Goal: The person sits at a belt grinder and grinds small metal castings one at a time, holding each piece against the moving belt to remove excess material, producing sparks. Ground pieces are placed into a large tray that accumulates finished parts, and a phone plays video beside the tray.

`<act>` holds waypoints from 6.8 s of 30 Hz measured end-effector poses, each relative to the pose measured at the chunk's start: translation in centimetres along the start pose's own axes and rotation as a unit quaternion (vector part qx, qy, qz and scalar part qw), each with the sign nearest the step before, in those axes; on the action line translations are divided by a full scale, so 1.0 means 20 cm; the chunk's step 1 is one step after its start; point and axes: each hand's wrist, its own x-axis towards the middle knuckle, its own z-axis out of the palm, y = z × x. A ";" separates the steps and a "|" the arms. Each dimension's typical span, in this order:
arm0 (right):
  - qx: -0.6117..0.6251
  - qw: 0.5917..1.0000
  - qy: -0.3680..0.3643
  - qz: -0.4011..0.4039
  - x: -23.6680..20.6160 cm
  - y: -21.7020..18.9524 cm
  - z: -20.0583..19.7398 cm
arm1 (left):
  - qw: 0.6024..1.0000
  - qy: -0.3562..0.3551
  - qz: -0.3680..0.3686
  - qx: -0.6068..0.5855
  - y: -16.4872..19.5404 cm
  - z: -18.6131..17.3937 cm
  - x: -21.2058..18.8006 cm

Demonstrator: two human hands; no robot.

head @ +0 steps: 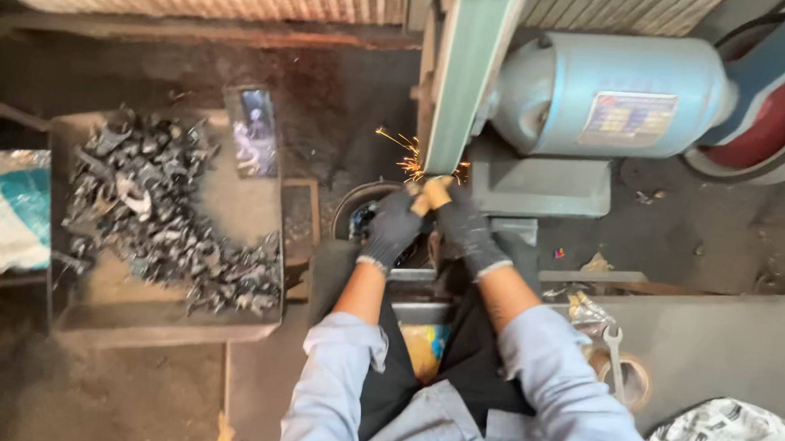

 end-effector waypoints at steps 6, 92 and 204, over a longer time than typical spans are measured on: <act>-0.361 0.929 0.048 0.070 0.10 0.01 -0.10 | 0.991 0.046 -0.094 -0.080 0.09 0.14 0.04; 0.094 0.992 -0.071 -0.038 -0.13 -0.08 -0.06 | 0.912 -0.135 0.097 -0.376 0.15 -0.06 -0.01; -0.043 0.997 0.044 0.045 -0.20 -0.11 -0.09 | 1.000 -0.008 0.023 0.008 0.19 -0.01 -0.25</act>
